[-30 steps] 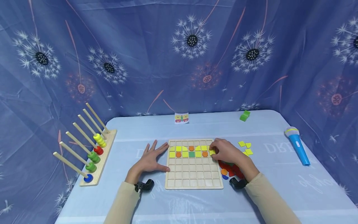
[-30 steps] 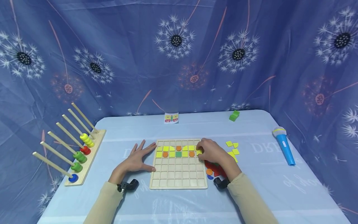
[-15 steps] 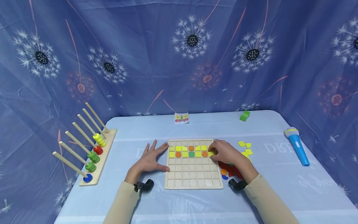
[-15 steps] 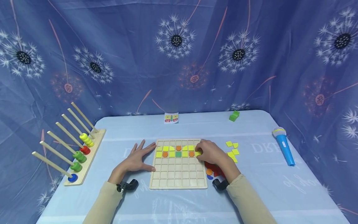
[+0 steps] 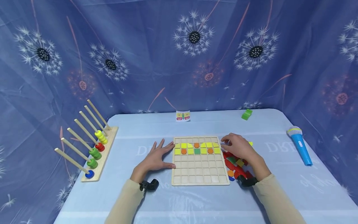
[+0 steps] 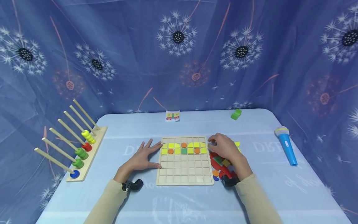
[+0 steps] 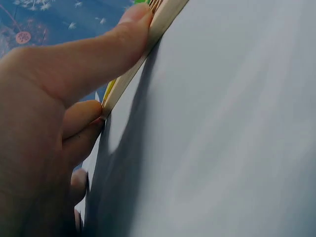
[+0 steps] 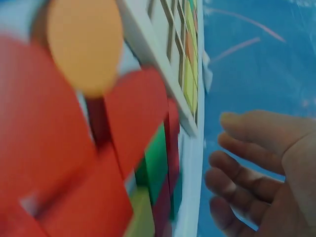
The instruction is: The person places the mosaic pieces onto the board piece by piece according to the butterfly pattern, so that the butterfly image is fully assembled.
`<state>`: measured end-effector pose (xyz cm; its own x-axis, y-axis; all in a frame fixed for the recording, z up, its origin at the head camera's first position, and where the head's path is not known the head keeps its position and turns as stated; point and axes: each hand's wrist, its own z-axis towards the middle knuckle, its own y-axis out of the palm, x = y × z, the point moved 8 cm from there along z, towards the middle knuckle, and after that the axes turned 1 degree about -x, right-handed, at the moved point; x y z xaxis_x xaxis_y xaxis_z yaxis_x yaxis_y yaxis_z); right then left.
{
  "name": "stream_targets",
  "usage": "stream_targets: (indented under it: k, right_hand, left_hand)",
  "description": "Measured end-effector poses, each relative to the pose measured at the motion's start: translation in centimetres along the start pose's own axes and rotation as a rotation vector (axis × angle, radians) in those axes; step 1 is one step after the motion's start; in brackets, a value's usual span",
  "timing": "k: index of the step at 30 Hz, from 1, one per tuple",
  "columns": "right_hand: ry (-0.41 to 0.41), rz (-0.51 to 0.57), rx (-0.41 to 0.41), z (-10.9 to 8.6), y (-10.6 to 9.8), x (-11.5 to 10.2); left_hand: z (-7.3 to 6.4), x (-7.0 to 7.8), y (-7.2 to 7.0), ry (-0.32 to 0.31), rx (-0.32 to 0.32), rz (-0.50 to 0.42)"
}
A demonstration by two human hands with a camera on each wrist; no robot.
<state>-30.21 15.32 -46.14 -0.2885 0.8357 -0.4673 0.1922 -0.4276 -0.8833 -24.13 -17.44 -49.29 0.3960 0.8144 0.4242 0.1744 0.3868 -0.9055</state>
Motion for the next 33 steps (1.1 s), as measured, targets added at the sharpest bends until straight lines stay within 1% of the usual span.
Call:
stream_targets:
  k: [4,7,10,12,18,23,27,30,33]
  right_hand:
    - [0.065,-0.006,0.077,-0.1,-1.7,2.4]
    - [0.117,-0.029,0.122,-0.2,-2.6,4.1]
    - [0.168,-0.052,0.129,-0.3,-2.8,5.6]
    - [0.196,-0.056,0.117,-0.4,-2.6,6.2]
    - [0.241,-0.020,0.072,-0.4,-2.1,6.9]
    - [0.286,-0.002,0.055,-0.9,-2.1,7.3]
    - [0.322,0.043,0.022,-1.3,-1.7,7.6]
    - [0.323,0.066,0.010,-1.5,-1.4,7.6]
    - [0.309,0.060,0.016,-1.7,-1.3,7.4]
  left_hand:
    - [0.1,0.5,0.2,-0.003,0.004,0.005]
    - [0.1,0.6,0.4,-0.008,0.006,0.027]
    - [0.2,0.7,0.7,0.008,0.003,0.053]
    - [0.2,0.8,0.8,0.012,-0.002,0.066]
    - [0.3,0.9,1.0,-0.005,-0.024,0.094]
    - [0.4,0.8,1.4,-0.020,-0.049,0.131]
    - [0.4,0.8,1.4,-0.023,-0.055,0.142]
    - [0.4,0.8,1.3,-0.020,-0.052,0.133]
    - [0.4,0.8,1.3,-0.022,-0.056,0.126]
